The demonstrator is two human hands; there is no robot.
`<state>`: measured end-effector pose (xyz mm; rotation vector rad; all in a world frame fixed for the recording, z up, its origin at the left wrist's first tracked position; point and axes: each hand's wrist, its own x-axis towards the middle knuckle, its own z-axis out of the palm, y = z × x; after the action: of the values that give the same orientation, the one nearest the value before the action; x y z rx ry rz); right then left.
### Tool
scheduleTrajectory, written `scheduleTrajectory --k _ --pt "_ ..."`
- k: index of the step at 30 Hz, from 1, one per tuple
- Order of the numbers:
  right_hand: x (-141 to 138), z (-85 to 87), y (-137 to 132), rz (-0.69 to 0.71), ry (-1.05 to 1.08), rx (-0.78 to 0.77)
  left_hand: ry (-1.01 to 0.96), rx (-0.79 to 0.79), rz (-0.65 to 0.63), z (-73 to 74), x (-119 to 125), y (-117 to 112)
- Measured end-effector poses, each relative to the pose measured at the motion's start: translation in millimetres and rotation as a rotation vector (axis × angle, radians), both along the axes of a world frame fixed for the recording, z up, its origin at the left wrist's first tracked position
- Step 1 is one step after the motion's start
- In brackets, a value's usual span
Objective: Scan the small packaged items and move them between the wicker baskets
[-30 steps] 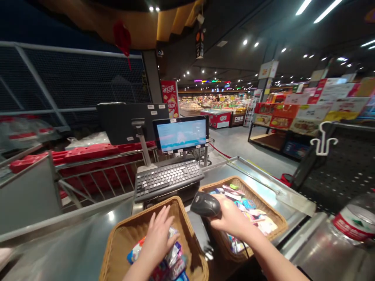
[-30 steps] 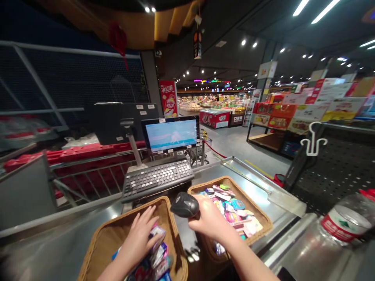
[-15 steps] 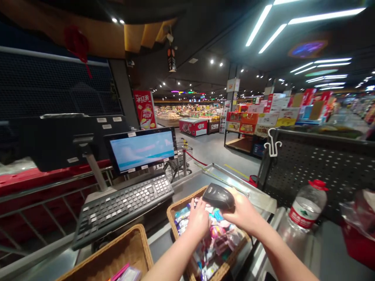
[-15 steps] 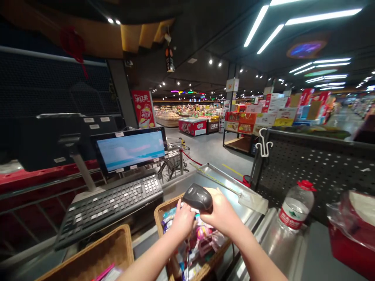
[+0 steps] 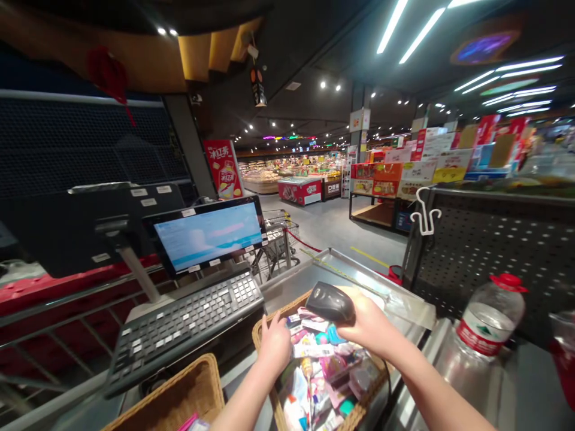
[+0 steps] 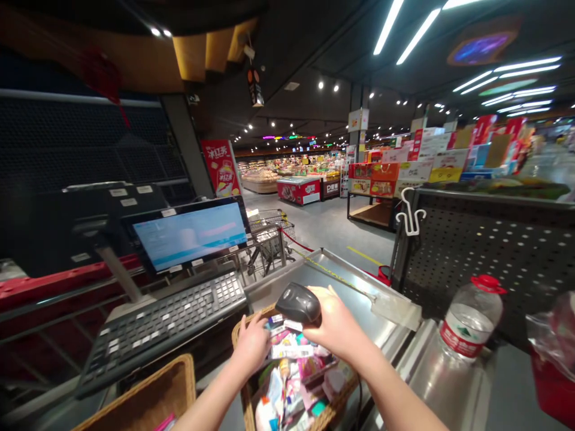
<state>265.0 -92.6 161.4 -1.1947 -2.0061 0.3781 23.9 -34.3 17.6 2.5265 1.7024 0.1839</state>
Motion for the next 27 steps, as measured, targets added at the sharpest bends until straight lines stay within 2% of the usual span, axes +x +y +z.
scheduleTrajectory --k 3,6,10,14,18,24,27 --pt "-7 0.5 4 0.043 0.012 -0.005 0.0 -0.044 -0.082 2.5 -4 -7" --pt "-11 1.7 6 0.064 -0.001 0.005 0.015 -0.116 -0.174 2.7 7 -7" --pt "-11 1.1 9 0.059 -0.011 0.004 0.025 -0.135 -0.195 5.1 21 -2" --pt "-10 -0.7 11 0.031 0.002 -0.007 0.012 -0.077 -0.227 18.0 18 -2" --pt "-13 -0.2 11 0.029 -0.009 0.003 0.007 0.075 -0.198 37.7 -5 -8" --pt "-27 3.3 9 -0.005 0.006 -0.012 0.034 0.367 -0.075 69.9 -57 -20" --pt "-37 6.0 8 0.002 0.005 0.024 0.049 0.459 -0.016 88.5 -79 -29"
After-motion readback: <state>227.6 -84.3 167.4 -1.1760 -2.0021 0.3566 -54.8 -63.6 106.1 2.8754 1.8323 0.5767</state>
